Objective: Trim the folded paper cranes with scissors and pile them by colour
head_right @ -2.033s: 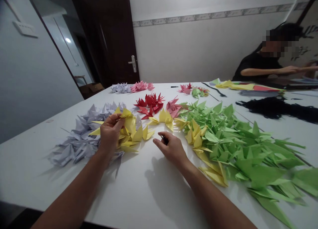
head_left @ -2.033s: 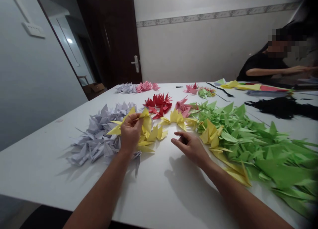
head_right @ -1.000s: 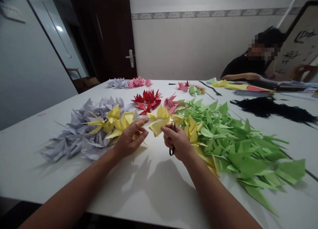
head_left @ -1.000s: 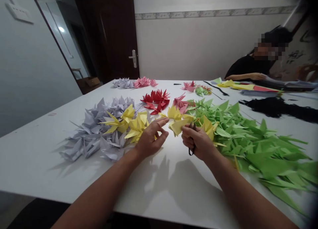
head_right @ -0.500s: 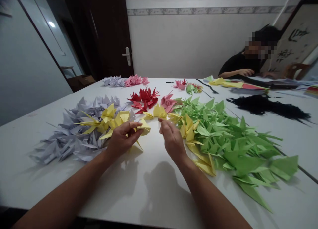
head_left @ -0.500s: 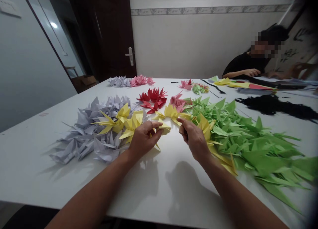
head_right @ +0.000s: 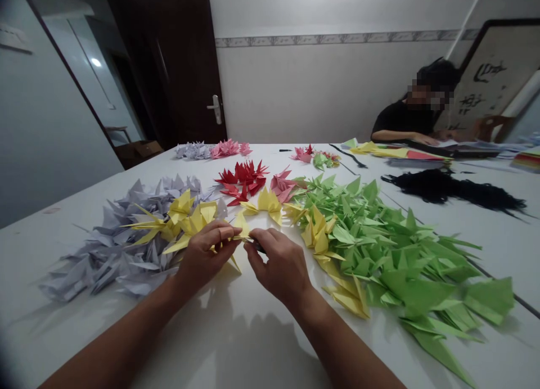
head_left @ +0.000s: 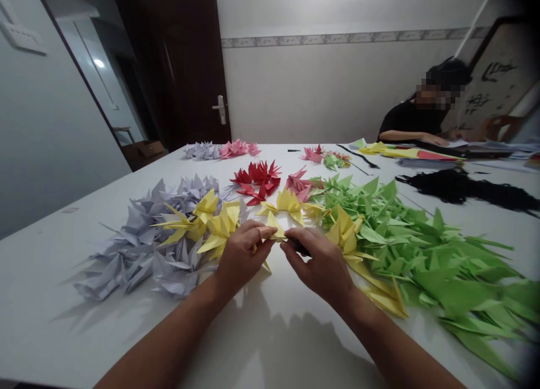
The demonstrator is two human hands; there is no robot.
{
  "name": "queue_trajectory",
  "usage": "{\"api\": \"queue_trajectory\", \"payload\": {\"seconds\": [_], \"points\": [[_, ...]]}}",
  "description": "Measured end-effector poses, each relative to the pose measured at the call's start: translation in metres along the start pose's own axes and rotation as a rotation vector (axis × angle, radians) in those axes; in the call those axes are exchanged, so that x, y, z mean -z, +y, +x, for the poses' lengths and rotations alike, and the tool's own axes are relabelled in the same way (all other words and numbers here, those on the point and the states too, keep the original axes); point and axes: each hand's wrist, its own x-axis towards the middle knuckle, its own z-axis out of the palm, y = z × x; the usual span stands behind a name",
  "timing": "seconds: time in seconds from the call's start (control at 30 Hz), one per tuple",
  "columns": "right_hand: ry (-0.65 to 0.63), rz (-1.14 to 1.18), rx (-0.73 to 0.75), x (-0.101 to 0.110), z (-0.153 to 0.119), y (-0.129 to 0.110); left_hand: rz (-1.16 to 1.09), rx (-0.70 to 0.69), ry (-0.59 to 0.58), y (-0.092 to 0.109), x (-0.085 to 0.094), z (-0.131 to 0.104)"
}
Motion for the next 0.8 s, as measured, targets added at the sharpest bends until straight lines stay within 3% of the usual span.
{"api": "queue_trajectory", "payload": {"seconds": [0.5, 0.7, 0.8], "points": [[-0.108, -0.182, 0.035, 0.0009, -0.0001, -0.0023, 0.024, -0.029, -0.037, 0.001, -0.0003, -0.0003], [-0.081, 0.02, -0.02, 0.001, 0.0025, -0.0058, -0.005, -0.047, 0.014, 0.0077, 0.0028, 0.0046], [0.038, 0.259, -0.187, -0.001, 0.0048, -0.0049, -0.033, 0.006, 0.045, 0.0023, 0.0014, 0.0028]]}}
